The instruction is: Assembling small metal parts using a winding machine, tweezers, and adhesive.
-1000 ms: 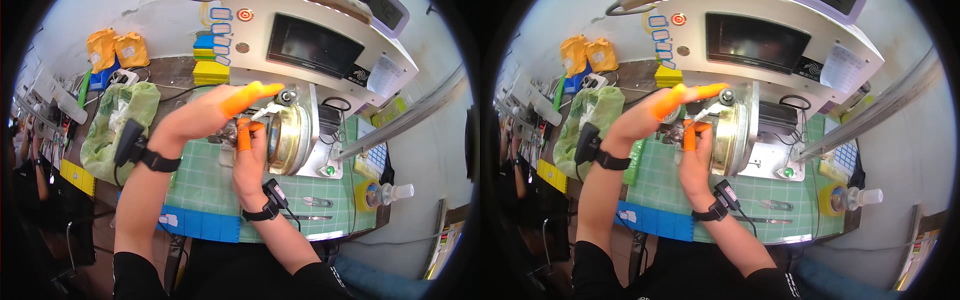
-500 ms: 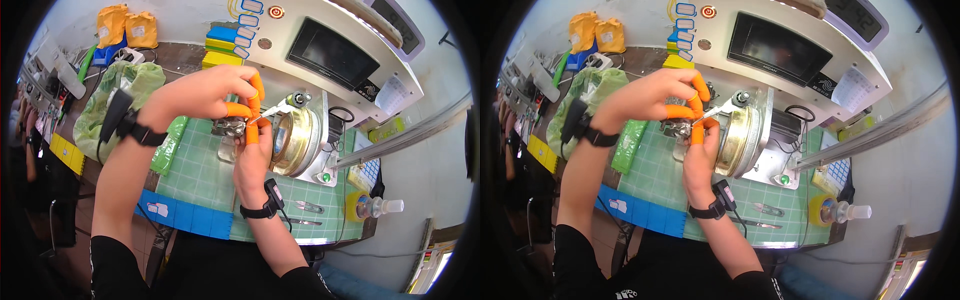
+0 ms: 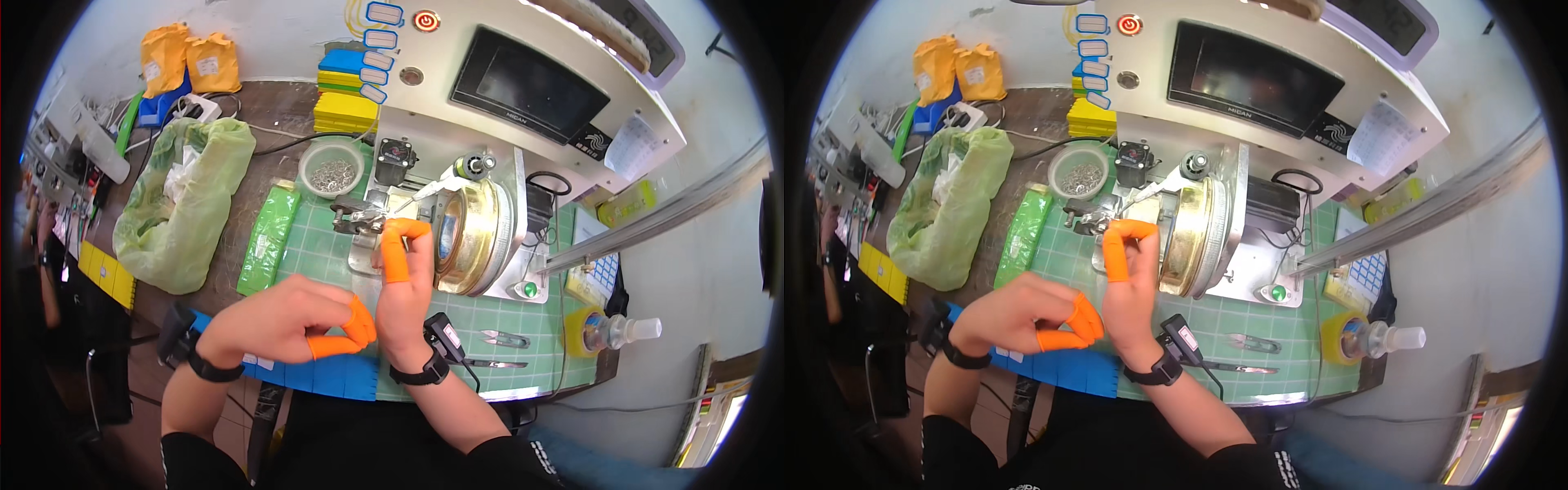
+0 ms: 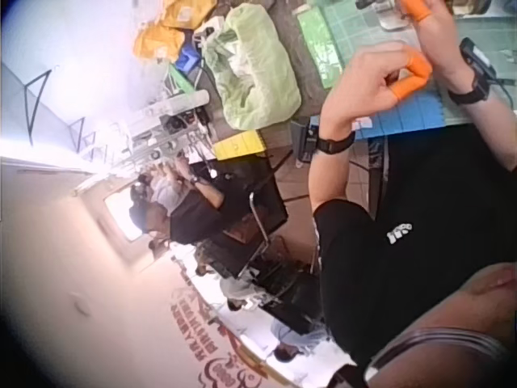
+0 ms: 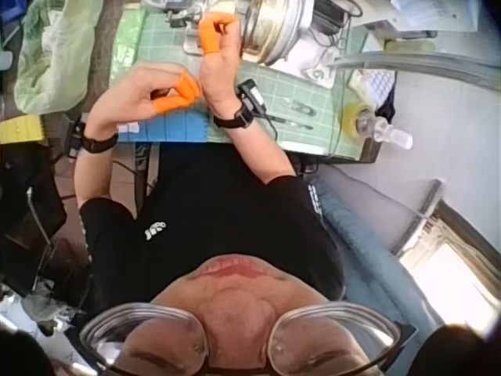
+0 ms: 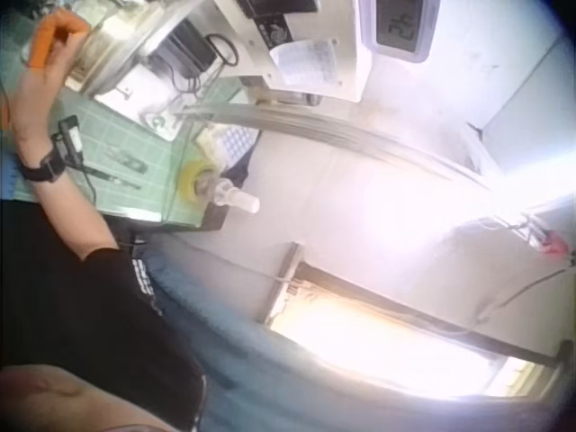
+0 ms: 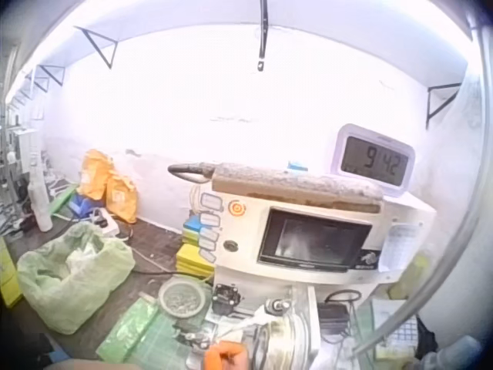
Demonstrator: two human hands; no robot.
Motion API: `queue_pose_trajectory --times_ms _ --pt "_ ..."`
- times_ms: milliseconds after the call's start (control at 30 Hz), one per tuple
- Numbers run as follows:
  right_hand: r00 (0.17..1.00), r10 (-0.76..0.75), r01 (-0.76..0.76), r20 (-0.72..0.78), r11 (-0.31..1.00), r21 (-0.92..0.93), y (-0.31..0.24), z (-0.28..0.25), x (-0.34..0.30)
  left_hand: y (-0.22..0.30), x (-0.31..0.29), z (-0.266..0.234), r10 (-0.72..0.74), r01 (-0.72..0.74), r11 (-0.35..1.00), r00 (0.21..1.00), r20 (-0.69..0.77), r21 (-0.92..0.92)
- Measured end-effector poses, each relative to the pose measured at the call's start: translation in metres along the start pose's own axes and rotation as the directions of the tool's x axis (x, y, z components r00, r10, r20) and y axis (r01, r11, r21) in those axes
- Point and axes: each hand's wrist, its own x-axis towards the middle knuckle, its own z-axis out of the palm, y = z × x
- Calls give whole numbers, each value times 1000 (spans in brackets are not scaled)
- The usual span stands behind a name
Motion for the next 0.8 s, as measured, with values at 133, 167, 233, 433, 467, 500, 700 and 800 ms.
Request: queue_pose_trajectory --times_ms 133,167,233,433,467,500,700,800 --pt "998 14 -20 -66 996 -89 1 -4 6 50 14 -32 -163 161 987 981 108 28" --pt "995 60 -66 -79 994 -88 2 -5 10 51 20 -42 -77 75 996 997 23 51" --pt "985 133 -134 -113 991 -9 1 0 20 50 31 -61 96 -79 990 984 -147 119" --pt "977 128 -124 -172 992 33 19 0 37 -30 115 -81 107 -108 940 994 22 322" --pt "975 159 -142 -155 984 110 18 -3 37 -37 122 -81 99 -114 958 993 70 263" --pt "974 168 -149 -150 980 132 17 -3 37 -42 126 -81 93 -119 973 987 134 198" --pt "966 208 -177 -154 965 194 14 1 35 -47 121 -90 4 -19 998 976 219 65" --pt "976 181 -156 -122 969 192 15 -4 34 -49 119 -87 86 -86 996 975 204 -7"
